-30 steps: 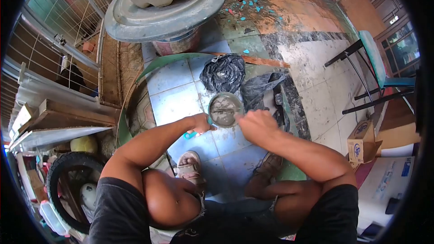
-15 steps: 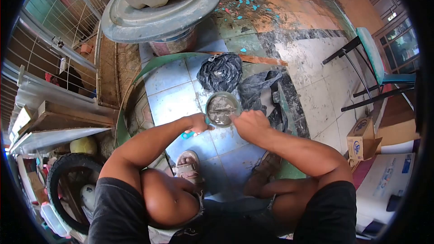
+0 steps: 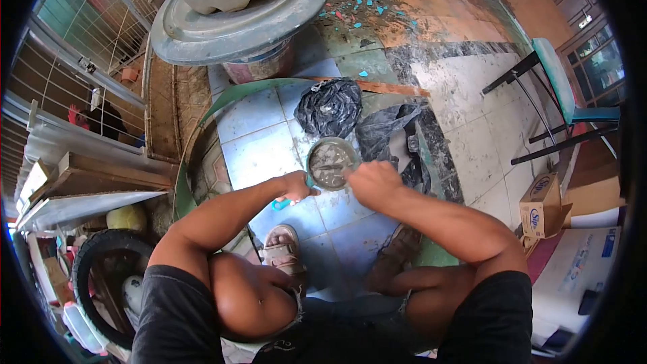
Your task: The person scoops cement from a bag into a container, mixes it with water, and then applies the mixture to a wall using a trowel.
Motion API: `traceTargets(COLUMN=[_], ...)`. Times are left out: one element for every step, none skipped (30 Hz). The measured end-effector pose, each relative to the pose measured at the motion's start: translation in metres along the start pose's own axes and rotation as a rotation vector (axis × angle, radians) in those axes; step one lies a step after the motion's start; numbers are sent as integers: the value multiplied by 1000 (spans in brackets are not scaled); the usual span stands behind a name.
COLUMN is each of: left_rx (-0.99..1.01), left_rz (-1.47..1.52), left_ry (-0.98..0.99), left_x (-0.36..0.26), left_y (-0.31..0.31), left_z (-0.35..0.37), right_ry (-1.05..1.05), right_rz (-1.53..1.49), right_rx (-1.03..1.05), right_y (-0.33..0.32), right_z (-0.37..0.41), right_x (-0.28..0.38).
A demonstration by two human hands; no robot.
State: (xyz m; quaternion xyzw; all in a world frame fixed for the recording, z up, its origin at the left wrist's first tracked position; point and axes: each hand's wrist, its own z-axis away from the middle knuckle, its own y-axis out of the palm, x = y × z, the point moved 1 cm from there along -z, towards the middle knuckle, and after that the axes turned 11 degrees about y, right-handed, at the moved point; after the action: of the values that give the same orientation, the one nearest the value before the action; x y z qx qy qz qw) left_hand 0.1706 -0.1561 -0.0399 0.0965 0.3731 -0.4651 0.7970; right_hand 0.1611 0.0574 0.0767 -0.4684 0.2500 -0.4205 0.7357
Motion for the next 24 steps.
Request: traceTargets(left_rx=[-2, -16, -30, -45, -28, -14, -1, 11, -25, -41, -57, -68, -82, -67, -51, -37, -40, -42, -48, -55, -39, -36, -36, -31], left_rz=[9, 10, 24, 51, -27, -63, -105, -147, -98, -79, -61, -37, 34, 6, -15, -34, -49, -58, -69, -80, -107, -65, -14, 37], left_ry=[7, 15, 22, 26, -42, -47, -47, -44, 0, 24, 44, 58, 60, 32, 5, -18, -23, -14, -2, 9, 13, 28, 40, 48], left_x=[2, 3, 1, -2, -6, -7, -9, -12, 8, 10, 13, 18, 21, 19, 13, 10, 16, 16, 14, 14, 16, 20, 24, 17], left_y=[1, -3, -4, 1, -2, -2, -4, -5, 2, 4, 4, 5, 8, 7, 4, 3, 4, 4, 5, 5, 4, 4, 5, 7], left_z=[1, -1, 1, 5, 7, 7, 7, 6, -9, -11, -12, -12, -14, -11, -6, -4, -10, -12, -12, -13, -14, -14, -16, -8], right_ry=[-3, 13, 21, 19, -3, -5, -1, 4, 33, 24, 14, -1, -8, 1, 23, 44, 35, 31, 29, 20, -8, -38, -33, -26], right_rz=[-7, -7, -3, 5, 14, 15, 18, 23, 43, 36, 24, 9, -1, -13, -23, -28, -11, 6, 26, 50, 23, -7, -2, 0], right_rx=[-6, -56, -98, -130, -208, -197, -191, -186, -116, -110, -105, -91, -73, -95, -100, -105, -113, -129, -150, -118, -93, -71, -71, -67], right_y=[-20, -39, -56, -61, -60, -51, -33, -14, 8, 6, 2, -2, -26, -42, -54, -60, -51, -32, -11, 18, 16, 14, 9, -18], right_z=[5, 10, 15, 19, 20, 17, 12, 8, 3, 5, 5, 8, 11, 14, 16, 19, 18, 13, 7, -2, 5, 5, 6, 12], right_x=[-3, -4, -4, -4, -5, -3, -1, 1, 5, 3, 3, 3, 1, -2, -3, -3, -1, 2, 4, 5, 9, 12, 8, 5])
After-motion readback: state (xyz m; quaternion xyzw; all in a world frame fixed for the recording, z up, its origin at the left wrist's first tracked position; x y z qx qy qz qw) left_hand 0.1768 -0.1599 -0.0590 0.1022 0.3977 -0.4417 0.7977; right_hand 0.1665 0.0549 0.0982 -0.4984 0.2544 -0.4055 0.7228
